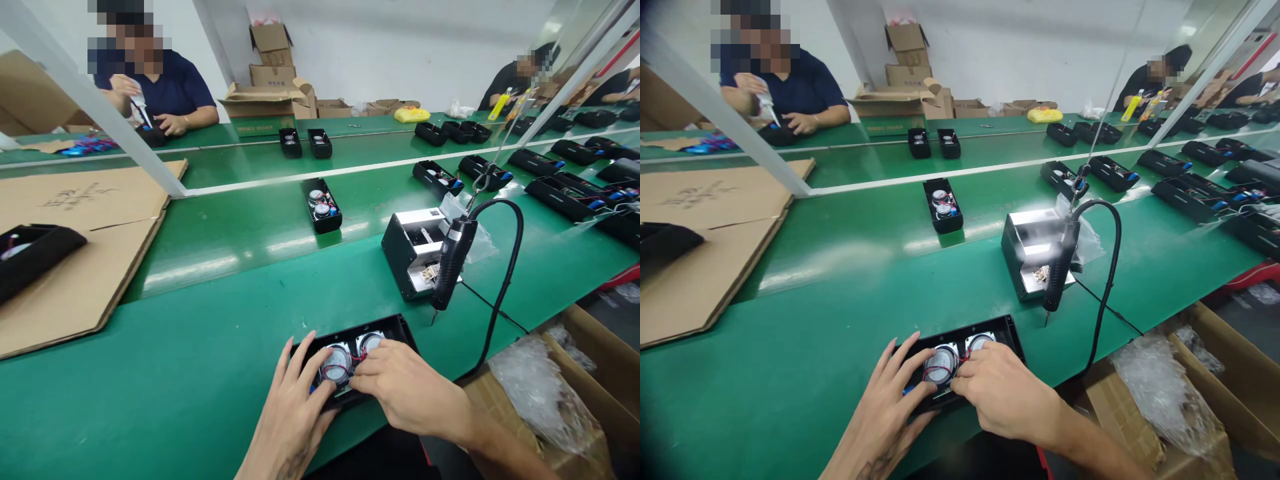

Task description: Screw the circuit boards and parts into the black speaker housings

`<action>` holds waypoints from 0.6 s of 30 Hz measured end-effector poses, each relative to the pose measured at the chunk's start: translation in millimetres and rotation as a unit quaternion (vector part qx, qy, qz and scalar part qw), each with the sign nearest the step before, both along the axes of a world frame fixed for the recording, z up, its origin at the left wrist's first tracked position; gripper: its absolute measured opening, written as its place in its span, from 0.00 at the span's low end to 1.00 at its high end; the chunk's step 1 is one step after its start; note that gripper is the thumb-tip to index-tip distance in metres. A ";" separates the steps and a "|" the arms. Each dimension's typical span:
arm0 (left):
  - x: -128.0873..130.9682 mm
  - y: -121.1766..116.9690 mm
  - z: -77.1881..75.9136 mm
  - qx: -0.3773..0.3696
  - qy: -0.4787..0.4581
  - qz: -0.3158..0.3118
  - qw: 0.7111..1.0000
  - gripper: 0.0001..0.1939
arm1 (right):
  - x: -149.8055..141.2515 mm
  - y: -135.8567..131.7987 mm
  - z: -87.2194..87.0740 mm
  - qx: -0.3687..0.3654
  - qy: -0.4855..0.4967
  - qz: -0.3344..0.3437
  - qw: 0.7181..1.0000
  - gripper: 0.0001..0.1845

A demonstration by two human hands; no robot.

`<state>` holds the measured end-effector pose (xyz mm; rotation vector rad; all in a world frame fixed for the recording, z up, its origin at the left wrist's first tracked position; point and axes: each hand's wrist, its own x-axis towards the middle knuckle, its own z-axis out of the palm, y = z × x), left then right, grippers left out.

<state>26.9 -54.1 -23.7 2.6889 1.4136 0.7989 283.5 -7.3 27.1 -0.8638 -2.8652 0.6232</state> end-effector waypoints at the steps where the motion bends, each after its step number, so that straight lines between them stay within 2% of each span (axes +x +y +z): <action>1: 0.4 1.2 -0.1 -0.005 -0.005 -0.004 1.000 0.13 | 0.5 0.3 0.1 0.002 0.002 0.002 1.000 0.13; 8: 0.2 4.1 -3.2 -0.010 -0.007 -0.032 0.999 0.19 | -0.5 1.4 -0.5 -0.016 0.001 0.030 0.999 0.12; 11: 0.6 5.2 -4.2 0.007 0.003 -0.042 0.999 0.20 | -0.4 -1.5 1.5 -0.019 0.017 0.017 1.000 0.11; 13: -0.6 9.6 -3.3 0.004 0.000 -0.051 0.999 0.17 | -1.3 -4.6 7.3 0.002 0.013 -0.004 1.000 0.09; 16: -5.6 24.3 3.2 -0.035 -0.005 -0.065 0.997 0.14 | -6.4 -3.7 20.6 0.055 0.000 -0.013 0.998 0.12; 18: -10.4 38.7 11.1 -0.095 -0.002 -0.074 0.993 0.14 | -12.1 4.3 28.5 0.050 -0.007 0.000 0.999 0.15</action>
